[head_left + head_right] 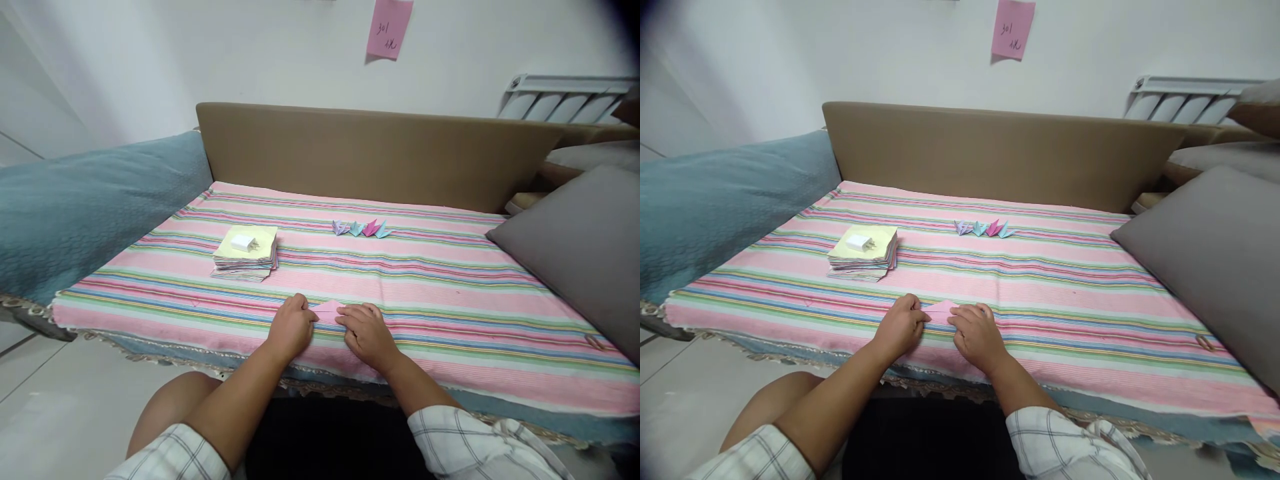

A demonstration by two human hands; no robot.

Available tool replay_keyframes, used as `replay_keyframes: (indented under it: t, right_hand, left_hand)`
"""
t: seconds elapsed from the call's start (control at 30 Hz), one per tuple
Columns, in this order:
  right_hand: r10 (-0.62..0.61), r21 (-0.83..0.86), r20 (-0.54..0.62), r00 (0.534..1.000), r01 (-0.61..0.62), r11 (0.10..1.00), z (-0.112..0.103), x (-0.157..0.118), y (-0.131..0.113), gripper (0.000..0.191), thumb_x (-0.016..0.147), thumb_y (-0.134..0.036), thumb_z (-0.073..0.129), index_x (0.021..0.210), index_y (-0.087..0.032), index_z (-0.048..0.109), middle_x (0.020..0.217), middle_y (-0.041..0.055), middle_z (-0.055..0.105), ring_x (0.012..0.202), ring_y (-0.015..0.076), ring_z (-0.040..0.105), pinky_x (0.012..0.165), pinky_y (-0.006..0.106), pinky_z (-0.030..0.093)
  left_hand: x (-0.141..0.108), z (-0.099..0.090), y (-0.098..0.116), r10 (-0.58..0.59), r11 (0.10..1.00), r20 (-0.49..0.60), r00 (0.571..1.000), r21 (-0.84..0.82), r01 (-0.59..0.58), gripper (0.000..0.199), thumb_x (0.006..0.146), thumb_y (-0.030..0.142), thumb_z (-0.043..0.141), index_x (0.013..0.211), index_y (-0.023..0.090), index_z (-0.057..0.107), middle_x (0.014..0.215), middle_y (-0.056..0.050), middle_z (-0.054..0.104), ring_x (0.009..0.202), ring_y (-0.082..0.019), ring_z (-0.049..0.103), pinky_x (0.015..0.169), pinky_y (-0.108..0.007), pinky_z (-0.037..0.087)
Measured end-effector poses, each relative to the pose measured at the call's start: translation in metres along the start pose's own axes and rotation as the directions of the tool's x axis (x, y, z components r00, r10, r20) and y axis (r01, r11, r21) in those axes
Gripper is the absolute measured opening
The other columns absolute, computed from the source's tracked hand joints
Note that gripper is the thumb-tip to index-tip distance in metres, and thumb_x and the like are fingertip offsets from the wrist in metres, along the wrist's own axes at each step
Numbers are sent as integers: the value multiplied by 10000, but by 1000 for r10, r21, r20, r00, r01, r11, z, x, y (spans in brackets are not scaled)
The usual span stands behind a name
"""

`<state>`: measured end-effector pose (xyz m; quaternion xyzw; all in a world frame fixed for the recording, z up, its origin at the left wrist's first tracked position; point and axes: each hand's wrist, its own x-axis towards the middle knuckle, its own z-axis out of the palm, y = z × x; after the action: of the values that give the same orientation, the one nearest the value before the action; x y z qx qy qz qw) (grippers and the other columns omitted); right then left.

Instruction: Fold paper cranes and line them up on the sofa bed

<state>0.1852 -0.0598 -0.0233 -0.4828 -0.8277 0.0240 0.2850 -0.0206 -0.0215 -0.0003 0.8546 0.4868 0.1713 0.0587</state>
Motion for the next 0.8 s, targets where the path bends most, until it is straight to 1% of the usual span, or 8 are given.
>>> replay_keyframes:
  t: [0.13, 0.2, 0.23, 0.3, 0.37, 0.47, 0.6, 0.8]
  right_hand:
    - [0, 9, -8, 1000, 0, 1000, 0, 0, 0, 331, 753, -93, 472, 994, -245, 641, 1151, 33, 640, 1082, 195, 529, 949, 394, 280]
    - [-4, 14, -12, 1000, 4, 1000, 1, 1, 1, 329, 757, -95, 472, 998, -244, 642, 1151, 31, 639, 1078, 195, 528, 947, 396, 281]
    - [-6, 16, -14, 1000, 6, 1000, 2, 1, 1, 329, 760, -96, 473, 1001, -244, 641, 1151, 29, 639, 1077, 195, 528, 945, 397, 280]
    - [-6, 16, -16, 1000, 7, 1000, 2, 1, 1, 329, 761, -99, 477, 1006, -245, 641, 1150, 25, 639, 1077, 195, 525, 944, 398, 280]
    - [-5, 15, -17, 1000, 5, 1000, 3, 1, 2, 335, 758, -97, 478, 1007, -249, 641, 1147, 20, 640, 1078, 194, 524, 943, 399, 283]
    - [-7, 1, -17, 1000, 7, 1000, 3, 0, 2, 344, 750, -94, 480, 1004, -257, 644, 1144, 13, 641, 1074, 198, 522, 944, 405, 290]
    - [7, -53, -75, 997, -11, 999, 3, -1, 3, 282, 742, -113, 504, 928, -245, 670, 1159, 21, 632, 1113, 237, 486, 953, 430, 304]
    - [35, -77, -139, 990, -46, 996, 1, -5, 9, 250, 746, -115, 505, 871, -240, 682, 1160, 28, 625, 1111, 250, 474, 947, 440, 351]
  left_hand:
    - [-2, -8, -1, -37, 999, -65, 997, 7, 38, 245, 777, 120, 450, 741, 175, 686, 843, -72, 534, 809, -190, 491, 748, -321, 399]
    - [-6, -6, 4, -8, 999, -139, 990, 51, 15, 242, 747, 117, 472, 840, 197, 680, 875, -63, 553, 852, -204, 496, 844, -383, 375]
    - [-9, -4, 8, 42, 997, -152, 987, 71, -32, 287, 733, 119, 487, 923, 227, 672, 909, -55, 559, 888, -210, 496, 914, -428, 333]
    - [-14, 2, 16, 129, 989, -140, 982, 97, -116, 426, 718, 115, 495, 1073, 309, 628, 954, -37, 558, 916, -205, 501, 997, -501, 227]
    - [-17, 8, 23, 153, 983, -113, 982, 116, -140, 472, 715, 133, 505, 1125, 344, 603, 981, -39, 555, 934, -212, 498, 1007, -518, 195]
    - [-18, 13, 26, 127, 985, -92, 988, 129, -114, 451, 719, 158, 516, 1116, 348, 614, 972, -44, 551, 936, -218, 493, 1007, -513, 189]
    - [-17, 13, 25, 78, 991, -95, 992, 111, -68, 426, 725, 181, 521, 1096, 360, 628, 966, -43, 540, 925, -217, 490, 994, -500, 207]
    - [-16, 12, 25, 68, 994, -86, 994, 92, -60, 423, 713, 195, 532, 1087, 361, 638, 964, -46, 536, 906, -221, 480, 971, -500, 224]
